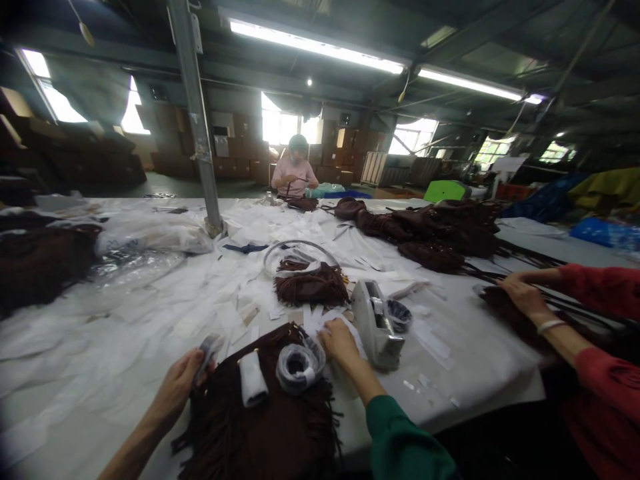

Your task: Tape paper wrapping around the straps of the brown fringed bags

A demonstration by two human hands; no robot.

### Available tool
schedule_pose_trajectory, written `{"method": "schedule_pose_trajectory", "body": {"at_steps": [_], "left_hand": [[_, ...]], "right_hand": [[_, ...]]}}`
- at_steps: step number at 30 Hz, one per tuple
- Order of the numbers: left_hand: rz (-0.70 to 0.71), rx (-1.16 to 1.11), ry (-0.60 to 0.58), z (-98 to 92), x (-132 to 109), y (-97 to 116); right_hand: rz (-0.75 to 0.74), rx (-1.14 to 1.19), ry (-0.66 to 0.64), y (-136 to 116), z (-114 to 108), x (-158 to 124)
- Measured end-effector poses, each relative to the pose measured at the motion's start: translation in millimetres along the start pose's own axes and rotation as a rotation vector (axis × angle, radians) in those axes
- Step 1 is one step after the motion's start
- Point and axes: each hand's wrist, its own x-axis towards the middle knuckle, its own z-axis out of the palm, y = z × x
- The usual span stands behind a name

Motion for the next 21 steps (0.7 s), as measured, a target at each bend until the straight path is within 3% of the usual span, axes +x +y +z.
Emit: {"method": "schedule_pose_trajectory", "body": {"at_steps": [6,12,15,17,19,21], "left_hand": [[-0.003,0.013,-0.047,-1.1,4.0,-11.3],[-0.07,-0.098,-0.085,-5.7,7.9,-10.7],[-0.121,-0.238,-0.089,-5.5,7.4,-4.7],[-0.143,-0.335,-0.078,-3.9,7.4,-0.7],[-0.143,-0.415,-0.062,-2.1,7.6,2.7],[-0.125,-0.458,-0.052,-0.7,7.5,5.6]], "right_hand": [[0.089,0.027,-0.003,29.0,-14.3,-30.5],[0.037,0.2,0.097,23.2,-12.1,-40.5],[0.014,0.326,0.161,3.6,-21.5,-38.6],[-0.012,0.532,0.156,-21.3,-28.0,-38.8],[-0.052,0.774,0.049,-56.1,-30.7,-42.3],[-0.098,0.904,-0.159,-96.7,-26.9,-48.1]]}}
